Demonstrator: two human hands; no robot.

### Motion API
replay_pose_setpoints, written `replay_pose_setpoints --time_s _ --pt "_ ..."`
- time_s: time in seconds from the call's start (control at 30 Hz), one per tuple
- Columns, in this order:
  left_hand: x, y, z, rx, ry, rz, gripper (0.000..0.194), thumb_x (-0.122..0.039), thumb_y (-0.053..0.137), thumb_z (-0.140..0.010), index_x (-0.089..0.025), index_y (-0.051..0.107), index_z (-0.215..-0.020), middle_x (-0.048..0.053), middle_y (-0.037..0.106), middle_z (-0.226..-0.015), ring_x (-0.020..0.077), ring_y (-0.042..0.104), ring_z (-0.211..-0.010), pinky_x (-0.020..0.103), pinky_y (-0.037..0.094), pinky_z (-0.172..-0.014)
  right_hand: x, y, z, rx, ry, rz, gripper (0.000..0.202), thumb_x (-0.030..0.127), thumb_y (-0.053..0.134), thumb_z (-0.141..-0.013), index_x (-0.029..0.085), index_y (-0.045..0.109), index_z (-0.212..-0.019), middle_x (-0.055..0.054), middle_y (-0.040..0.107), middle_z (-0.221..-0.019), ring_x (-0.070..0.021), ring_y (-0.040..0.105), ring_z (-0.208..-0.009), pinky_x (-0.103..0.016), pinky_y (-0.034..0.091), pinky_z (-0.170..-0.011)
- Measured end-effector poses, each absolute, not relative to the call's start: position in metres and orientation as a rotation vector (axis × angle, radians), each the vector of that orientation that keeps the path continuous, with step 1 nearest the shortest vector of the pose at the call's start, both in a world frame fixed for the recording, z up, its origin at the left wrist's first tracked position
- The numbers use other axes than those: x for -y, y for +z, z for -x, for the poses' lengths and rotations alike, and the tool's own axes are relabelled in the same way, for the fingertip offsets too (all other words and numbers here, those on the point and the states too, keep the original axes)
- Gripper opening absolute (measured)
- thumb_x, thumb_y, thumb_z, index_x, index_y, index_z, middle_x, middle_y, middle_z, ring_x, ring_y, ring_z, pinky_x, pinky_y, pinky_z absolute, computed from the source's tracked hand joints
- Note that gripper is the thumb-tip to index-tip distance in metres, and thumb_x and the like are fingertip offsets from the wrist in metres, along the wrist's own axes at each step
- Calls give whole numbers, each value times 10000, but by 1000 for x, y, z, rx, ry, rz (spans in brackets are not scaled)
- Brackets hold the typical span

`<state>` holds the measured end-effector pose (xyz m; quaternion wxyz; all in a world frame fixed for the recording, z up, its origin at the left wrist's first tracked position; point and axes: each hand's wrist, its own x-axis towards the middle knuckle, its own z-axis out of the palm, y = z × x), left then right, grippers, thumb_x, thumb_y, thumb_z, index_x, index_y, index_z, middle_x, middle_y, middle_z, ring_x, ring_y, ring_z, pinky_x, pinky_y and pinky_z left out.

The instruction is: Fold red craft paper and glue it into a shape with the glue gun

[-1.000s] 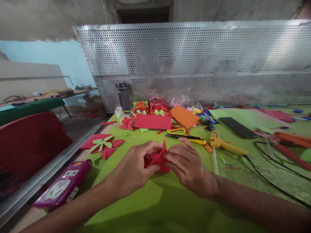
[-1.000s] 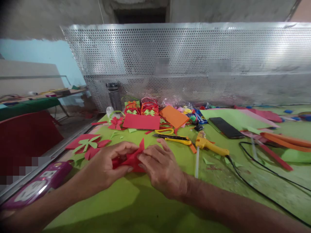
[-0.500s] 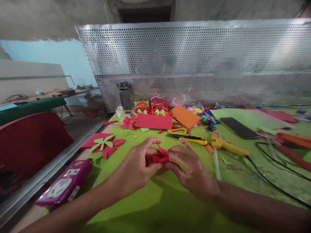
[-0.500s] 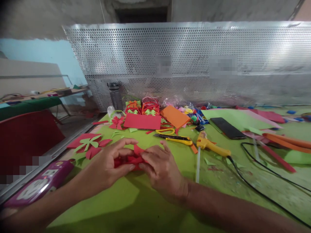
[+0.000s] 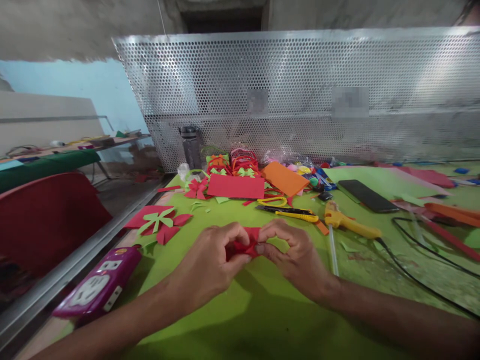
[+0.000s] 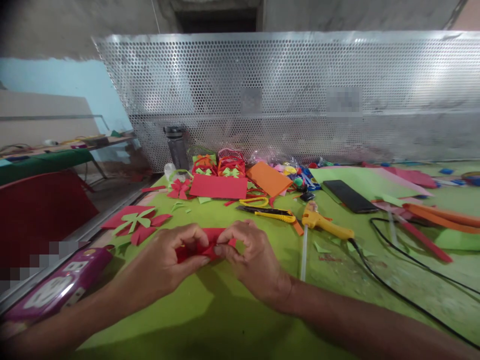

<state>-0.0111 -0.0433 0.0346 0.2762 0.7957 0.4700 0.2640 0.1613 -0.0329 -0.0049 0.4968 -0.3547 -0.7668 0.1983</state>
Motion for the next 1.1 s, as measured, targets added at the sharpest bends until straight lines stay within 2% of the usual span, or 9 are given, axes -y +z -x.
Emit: replay_pose_setpoints --time_s 0.17,0.33,0.43,0.7,0.83,1.1 --pt "43 35 10 -1267 877 -1996 232 -174 612 -734 -211 453 -898 -12 665 -863 140 629 -766 217 445 -636 32 -9 -161 1849 456 862 85 159 597 -779 207 565 -716 9 635 -721 -138 561 -695 -275 407 -684" --pt "40 34 11 -1333 797 -2105 81 -150 600 -720 -184 526 -714 -54 598 -637 97 532 -586 194 377 -538 32 -9 -161 1849 479 880 84 168 590 -779 203 567 -706 11 626 -700 -136 556 -680 -267 402 -674" --pt "40 33 11 -1327 730 -2193 77 -142 586 -718 -170 582 -646 -58 559 -564 79 450 -513 200 328 -499 32 -7 -161 1831 543 892 77 188 594 -769 203 573 -696 17 620 -675 -131 548 -653 -259 402 -647" --pt "39 28 12 -1221 763 -2199 134 -163 558 -737 -164 549 -604 -41 567 -601 84 462 -544 203 342 -526 28 -10 -161 1687 920 944 99 255 585 -748 177 612 -693 1 619 -679 -124 537 -642 -243 420 -616" --pt "38 27 12 -1215 733 -2177 127 -169 564 -737 -162 552 -610 -30 598 -644 97 503 -590 211 361 -562 27 -9 -161 1645 985 986 116 279 614 -708 178 595 -655 5 595 -650 -120 506 -612 -241 409 -582" --pt "38 26 11 -1229 734 -2192 130 -163 575 -730 -163 547 -602 -51 547 -576 82 448 -537 205 332 -530 29 -5 -161 1655 996 1023 119 278 591 -706 171 593 -654 -1 607 -657 -124 524 -618 -252 417 -597"
